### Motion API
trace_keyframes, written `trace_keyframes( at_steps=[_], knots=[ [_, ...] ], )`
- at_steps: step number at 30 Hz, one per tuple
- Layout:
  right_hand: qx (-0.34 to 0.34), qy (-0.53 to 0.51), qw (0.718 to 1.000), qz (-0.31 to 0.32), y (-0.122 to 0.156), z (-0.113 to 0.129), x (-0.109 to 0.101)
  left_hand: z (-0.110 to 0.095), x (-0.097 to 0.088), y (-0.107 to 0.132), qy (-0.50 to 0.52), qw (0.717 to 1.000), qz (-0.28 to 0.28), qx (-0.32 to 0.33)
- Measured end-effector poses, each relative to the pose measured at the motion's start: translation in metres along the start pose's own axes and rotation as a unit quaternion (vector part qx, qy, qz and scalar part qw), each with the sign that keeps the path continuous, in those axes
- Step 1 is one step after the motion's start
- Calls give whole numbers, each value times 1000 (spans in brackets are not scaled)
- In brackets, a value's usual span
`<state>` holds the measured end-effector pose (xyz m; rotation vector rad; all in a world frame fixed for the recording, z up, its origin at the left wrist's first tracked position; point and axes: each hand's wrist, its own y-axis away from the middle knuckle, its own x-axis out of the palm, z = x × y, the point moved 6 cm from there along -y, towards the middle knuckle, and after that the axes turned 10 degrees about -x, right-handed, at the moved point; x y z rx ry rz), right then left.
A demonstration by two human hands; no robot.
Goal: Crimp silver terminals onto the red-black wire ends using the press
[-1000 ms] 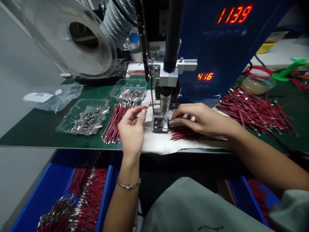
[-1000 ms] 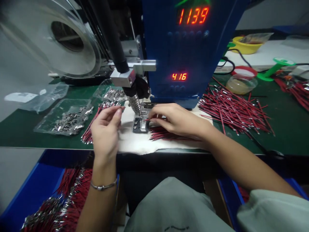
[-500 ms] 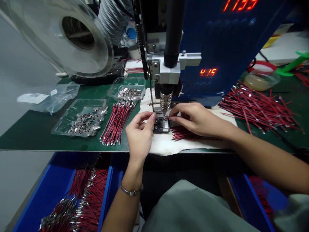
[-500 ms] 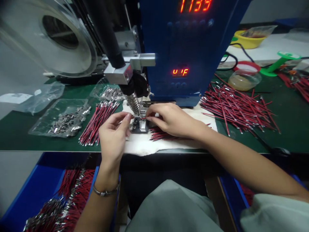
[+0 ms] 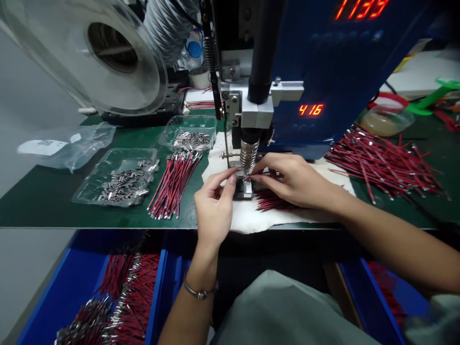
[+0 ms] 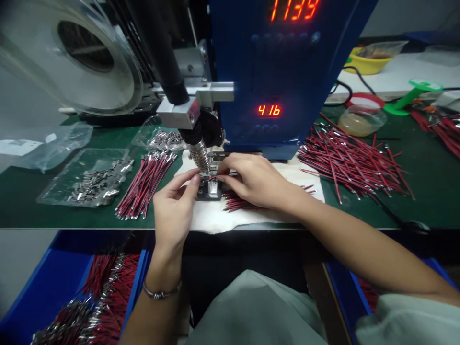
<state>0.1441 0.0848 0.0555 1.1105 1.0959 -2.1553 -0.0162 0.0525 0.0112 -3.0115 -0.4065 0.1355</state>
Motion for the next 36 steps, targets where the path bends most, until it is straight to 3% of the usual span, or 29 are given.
trace_keyframes(
  at_steps=[10, 21, 36],
  knots=[
    [-15, -12, 1000, -16, -1, 3, 1, -1, 0, 2, 12, 999, -34, -17],
    [-43, -30, 998, -46, -2, 6, -2, -2, 3, 4, 29, 999, -22, -23],
    [-38, 0, 997, -62, 2, 6, -3, -3, 2, 5, -9, 998, -51, -20]
  ],
)
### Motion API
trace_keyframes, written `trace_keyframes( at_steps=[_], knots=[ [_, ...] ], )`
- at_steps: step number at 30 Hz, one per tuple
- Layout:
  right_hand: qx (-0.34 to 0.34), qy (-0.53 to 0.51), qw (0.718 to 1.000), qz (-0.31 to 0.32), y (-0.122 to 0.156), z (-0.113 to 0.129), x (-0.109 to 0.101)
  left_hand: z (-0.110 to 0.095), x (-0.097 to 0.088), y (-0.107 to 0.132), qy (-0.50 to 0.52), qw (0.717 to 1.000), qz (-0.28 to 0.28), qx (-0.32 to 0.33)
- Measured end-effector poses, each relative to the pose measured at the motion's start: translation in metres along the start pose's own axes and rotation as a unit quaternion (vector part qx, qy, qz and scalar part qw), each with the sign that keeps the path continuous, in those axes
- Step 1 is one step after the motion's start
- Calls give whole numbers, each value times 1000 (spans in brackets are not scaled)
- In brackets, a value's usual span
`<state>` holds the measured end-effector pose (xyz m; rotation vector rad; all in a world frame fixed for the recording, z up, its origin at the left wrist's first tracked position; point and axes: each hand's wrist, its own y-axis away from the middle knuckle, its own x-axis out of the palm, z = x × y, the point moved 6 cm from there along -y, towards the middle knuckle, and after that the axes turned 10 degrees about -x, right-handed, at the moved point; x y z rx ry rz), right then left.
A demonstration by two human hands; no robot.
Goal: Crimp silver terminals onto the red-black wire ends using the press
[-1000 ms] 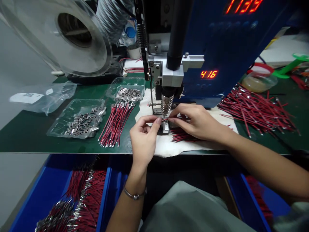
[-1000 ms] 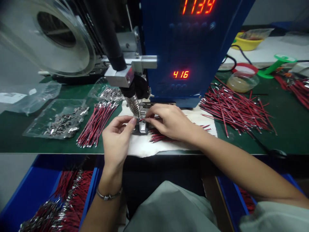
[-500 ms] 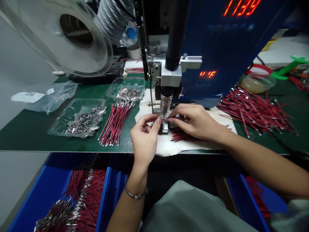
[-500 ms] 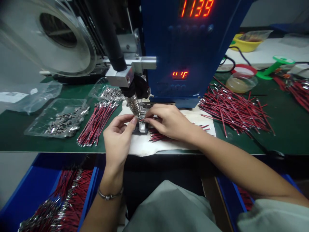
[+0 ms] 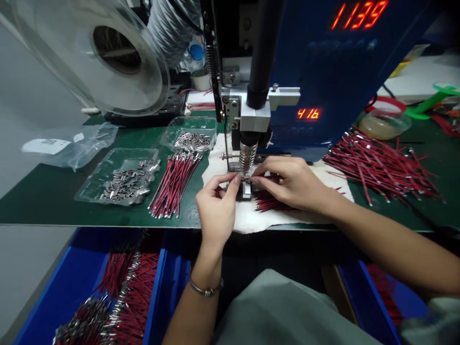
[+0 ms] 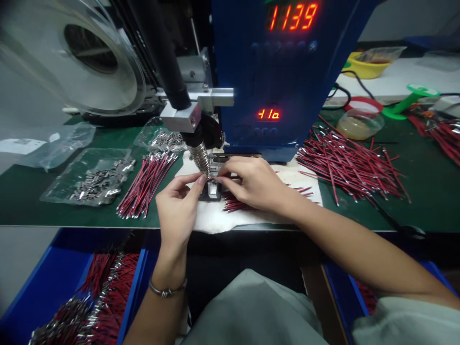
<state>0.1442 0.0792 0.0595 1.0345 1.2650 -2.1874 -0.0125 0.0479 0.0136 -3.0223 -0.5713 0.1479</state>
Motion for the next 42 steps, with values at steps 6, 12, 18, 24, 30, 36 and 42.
trace_keyframes(
  at_steps=[6, 12, 18, 24, 30, 36, 42],
  knots=[
    [26, 7, 1000, 5, 2, -3, 1, 0, 0, 0, -3, 1000, -3, 0],
    [29, 0, 1000, -6, 3, -1, -1, 1, -1, 1, -6, 1000, -6, -1],
    [29, 16, 999, 2, 2, -1, 0, 1, 0, 0, -9, 1000, -8, -4],
    [32, 11, 999, 1, 1, 0, 0, -1, 1, 0, -12, 1000, -8, 1],
    [54, -2, 998, -18, 2, 0, 1, 2, 0, 0, -17, 1000, -7, -6],
    [80, -7, 996, -27, 2, 1, 1, 1, -1, 1, -16, 1000, -7, -6],
    [87, -17, 996, -23, 2, 1, 2, -1, -1, 2, -11, 1000, -3, -6]
  ],
)
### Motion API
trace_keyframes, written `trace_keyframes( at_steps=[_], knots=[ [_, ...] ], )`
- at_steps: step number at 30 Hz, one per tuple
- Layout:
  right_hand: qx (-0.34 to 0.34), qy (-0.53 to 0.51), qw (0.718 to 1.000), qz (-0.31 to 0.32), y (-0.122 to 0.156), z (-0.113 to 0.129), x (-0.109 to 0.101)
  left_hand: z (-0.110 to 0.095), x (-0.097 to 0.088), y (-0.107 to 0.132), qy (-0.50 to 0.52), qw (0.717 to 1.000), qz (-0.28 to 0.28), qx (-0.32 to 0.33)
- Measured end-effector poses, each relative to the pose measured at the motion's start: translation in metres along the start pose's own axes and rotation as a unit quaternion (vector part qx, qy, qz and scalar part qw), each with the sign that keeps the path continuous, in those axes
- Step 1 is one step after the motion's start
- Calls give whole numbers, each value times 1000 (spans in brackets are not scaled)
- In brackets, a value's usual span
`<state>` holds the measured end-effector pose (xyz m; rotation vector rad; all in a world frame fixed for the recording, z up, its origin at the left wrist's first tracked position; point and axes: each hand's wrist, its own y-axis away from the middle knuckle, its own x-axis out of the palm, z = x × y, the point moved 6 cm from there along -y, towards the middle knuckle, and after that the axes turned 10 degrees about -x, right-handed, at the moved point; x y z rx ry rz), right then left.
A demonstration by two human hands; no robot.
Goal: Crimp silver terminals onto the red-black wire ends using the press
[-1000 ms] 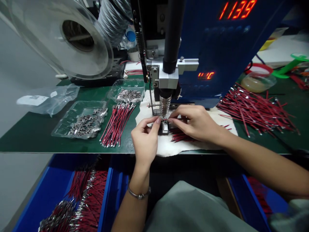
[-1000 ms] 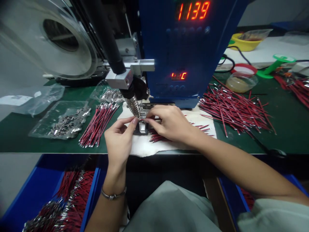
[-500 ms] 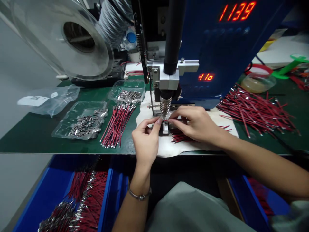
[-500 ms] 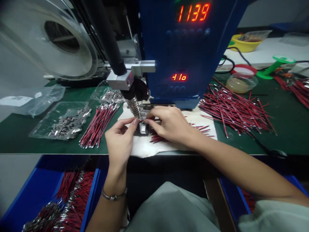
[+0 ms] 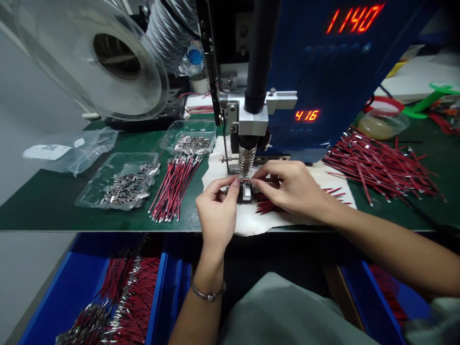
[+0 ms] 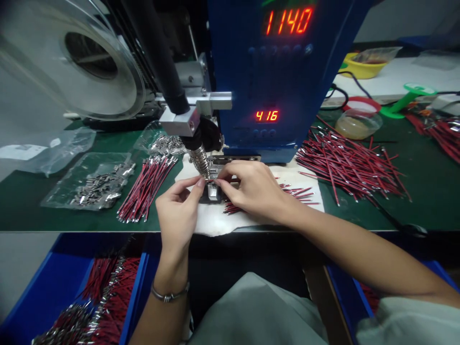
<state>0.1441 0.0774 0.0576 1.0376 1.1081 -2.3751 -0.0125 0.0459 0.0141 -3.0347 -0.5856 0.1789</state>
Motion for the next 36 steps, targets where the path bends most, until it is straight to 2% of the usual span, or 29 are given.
trace_keyframes(
  at_steps=[36],
  knots=[
    [2, 7, 1000, -7, 2, -1, 1, 1, -1, -1, -11, 1000, 4, 16]
  ],
)
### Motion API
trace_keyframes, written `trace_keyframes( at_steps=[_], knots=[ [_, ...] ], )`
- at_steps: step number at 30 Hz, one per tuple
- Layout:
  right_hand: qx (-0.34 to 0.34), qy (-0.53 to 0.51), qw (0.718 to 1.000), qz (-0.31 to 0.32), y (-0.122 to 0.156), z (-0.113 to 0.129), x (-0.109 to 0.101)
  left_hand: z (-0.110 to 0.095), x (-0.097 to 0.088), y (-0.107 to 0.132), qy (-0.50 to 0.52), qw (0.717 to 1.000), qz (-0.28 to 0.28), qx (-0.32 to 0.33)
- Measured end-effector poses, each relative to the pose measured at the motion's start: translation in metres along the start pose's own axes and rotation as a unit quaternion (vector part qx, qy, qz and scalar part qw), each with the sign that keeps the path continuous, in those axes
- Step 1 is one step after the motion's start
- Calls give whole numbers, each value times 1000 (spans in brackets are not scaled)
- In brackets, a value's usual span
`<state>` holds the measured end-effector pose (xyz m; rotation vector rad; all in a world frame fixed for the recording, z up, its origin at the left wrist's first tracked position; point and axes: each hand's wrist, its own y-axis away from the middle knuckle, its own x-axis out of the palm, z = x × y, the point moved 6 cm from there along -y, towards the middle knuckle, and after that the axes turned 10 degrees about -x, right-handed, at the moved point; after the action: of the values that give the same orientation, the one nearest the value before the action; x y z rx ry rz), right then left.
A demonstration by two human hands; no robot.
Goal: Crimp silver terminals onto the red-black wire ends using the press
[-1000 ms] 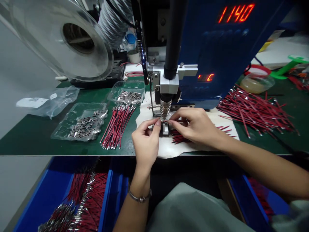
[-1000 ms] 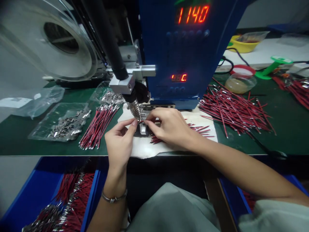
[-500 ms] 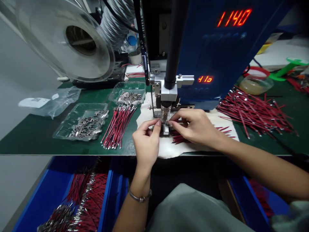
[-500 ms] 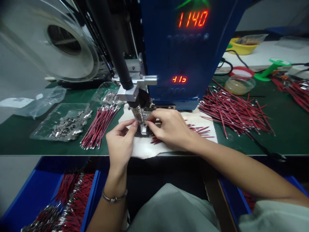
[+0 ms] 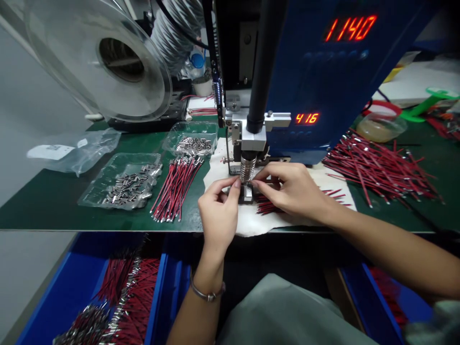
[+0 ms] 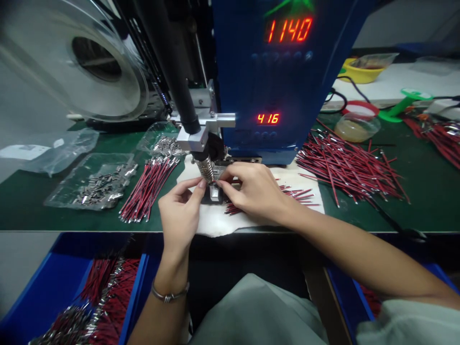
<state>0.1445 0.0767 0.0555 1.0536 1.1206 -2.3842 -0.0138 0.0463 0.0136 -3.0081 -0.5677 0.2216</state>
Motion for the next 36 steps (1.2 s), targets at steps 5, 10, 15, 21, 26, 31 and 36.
trace_keyframes(
  at_steps=[5, 10, 15, 21, 26, 31, 36],
  knots=[
    [2, -6, 1000, 0, 0, 1, 1, 0, 0, 0, 3, 1000, -1, 0],
    [3, -7, 1000, 0, 0, 1, 0, 2, 0, -1, 2, 1000, -1, -2],
    [-3, -13, 1000, -2, 0, 1, 0, 1, 0, 0, -1, 1000, -3, -1],
    [-4, -14, 1000, -2, 0, 2, 0, 0, 0, 0, -1, 1000, -1, -4],
    [-5, -15, 1000, -3, 0, 1, 0, 1, 1, -1, 2, 1000, 5, -6],
    [-18, -11, 1000, -6, -2, 1, 0, 1, 2, -1, 5, 1000, 11, -14],
    [-34, 7, 999, -2, -1, 0, 0, 0, 2, -1, 7, 1000, 13, -15]
  ],
)
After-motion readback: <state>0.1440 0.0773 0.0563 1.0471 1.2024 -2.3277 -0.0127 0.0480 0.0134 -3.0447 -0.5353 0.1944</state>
